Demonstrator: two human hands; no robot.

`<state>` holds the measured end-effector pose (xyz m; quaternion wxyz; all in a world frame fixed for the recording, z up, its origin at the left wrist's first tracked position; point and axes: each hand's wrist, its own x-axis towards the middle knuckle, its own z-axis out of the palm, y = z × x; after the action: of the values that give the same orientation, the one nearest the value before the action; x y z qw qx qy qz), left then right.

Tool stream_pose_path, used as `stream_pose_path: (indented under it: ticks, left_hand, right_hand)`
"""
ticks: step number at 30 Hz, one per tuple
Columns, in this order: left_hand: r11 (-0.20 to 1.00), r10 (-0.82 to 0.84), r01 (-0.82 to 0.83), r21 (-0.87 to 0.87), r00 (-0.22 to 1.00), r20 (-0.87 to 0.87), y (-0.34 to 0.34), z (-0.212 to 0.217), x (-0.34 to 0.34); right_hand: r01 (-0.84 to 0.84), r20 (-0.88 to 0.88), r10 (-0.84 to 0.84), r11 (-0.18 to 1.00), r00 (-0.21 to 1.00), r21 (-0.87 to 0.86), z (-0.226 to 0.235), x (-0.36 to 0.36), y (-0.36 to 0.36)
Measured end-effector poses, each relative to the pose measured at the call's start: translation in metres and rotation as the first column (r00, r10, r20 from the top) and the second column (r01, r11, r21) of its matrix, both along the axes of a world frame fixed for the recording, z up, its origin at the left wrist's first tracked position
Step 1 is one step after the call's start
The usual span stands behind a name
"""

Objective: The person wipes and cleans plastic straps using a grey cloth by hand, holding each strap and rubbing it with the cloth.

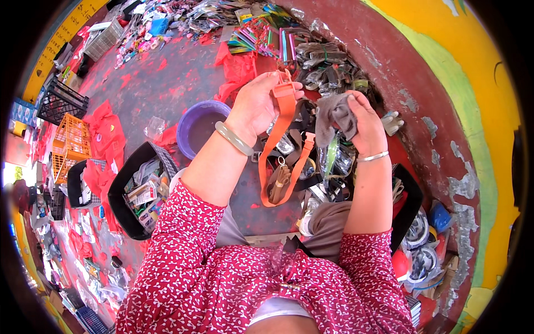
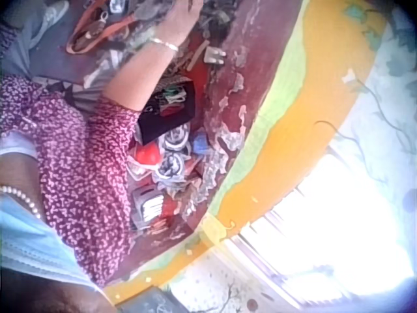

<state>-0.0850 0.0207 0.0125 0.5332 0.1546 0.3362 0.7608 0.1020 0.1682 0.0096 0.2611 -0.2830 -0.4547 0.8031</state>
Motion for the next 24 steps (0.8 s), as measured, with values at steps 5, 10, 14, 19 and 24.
stream_pose_path:
  ticks: [5, 10, 14, 19, 24]
  left_hand:
    - [0.999, 0.033, -0.032, 0.007, 0.999, -0.015, 0.001, 0.002, 0.007]
    - [0.982, 0.18, -0.185, 0.024, 0.975, 0.128, 0.006, -0.007, 0.014]
    - [0.986, 0.161, -0.164, -0.011, 0.957, 0.242, 0.008, -0.009, 0.008]
    - [0.986, 0.133, -0.154, 0.057, 0.952, 0.276, 0.006, -0.005, 0.016]
    - [0.993, 0.05, -0.049, 0.107, 0.999, -0.005, 0.005, 0.002, 0.028]
  right_hand:
    - [0.077, -0.33, -0.184, 0.947, 0.926, -0.312, -0.017, -0.016, -0.014]
    - [0.058, -0.502, -0.177, 0.968, 0.847, -0.244, -0.009, -0.034, -0.057]
    - [-0.013, -0.353, 0.054, 0.993, 0.934, 0.118, -0.01, -0.042, -0.08]
    - [0.116, -0.178, -0.058, 0.935, 0.982, 0.334, -0.021, -0.049, -0.082]
    - [-0.045, -0.152, 0.069, 0.987, 0.986, 0.155, -0.014, -0.046, -0.078]
